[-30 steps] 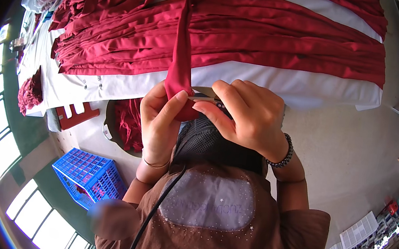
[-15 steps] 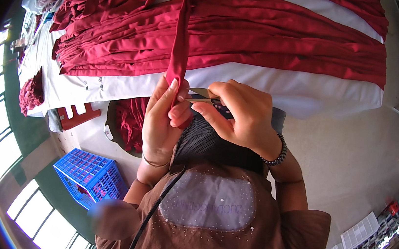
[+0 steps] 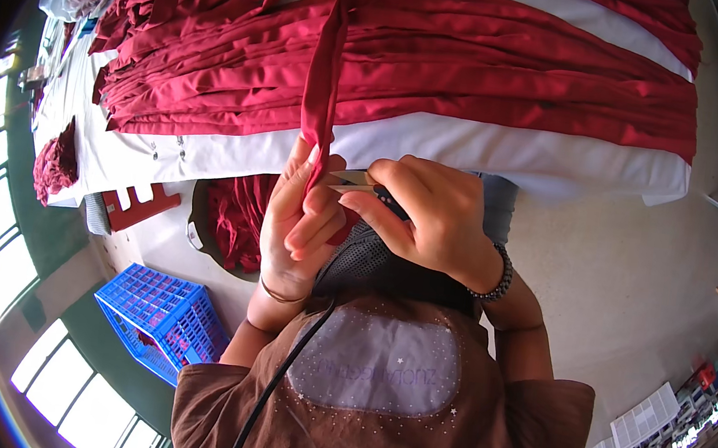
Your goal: Trimming excess threads and sorting red fabric strips using thread snips in a workshop environment.
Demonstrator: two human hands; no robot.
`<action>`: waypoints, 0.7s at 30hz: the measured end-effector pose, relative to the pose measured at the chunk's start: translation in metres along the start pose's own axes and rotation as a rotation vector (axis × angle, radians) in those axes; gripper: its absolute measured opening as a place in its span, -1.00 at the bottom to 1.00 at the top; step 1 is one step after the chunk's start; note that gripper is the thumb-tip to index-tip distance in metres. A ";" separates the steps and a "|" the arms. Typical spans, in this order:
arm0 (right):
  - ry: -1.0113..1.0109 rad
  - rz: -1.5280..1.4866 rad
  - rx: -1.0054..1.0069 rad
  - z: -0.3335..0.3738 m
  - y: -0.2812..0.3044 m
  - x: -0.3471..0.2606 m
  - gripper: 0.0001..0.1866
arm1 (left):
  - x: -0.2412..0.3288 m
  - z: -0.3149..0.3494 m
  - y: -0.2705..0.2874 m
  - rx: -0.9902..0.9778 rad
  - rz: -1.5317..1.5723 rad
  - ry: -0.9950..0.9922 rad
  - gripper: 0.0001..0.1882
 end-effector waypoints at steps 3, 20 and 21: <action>-0.034 -0.050 -0.024 -0.002 0.002 -0.002 -0.77 | 0.003 0.002 -0.002 0.054 -0.236 -0.050 -0.85; -0.207 -0.239 -0.034 0.004 -0.012 0.004 -0.82 | 0.003 0.002 -0.001 0.057 -0.136 -0.079 -0.79; -0.224 -0.245 -0.044 0.004 -0.012 0.005 -0.83 | 0.003 0.003 0.000 0.077 -0.145 -0.074 -0.78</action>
Point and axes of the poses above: each hand's wrist, its own z-axis away from the middle knuckle, its own y-axis out of the back of the hand, x = y × z, the point moved 6 cm from there along -z, towards the middle knuckle
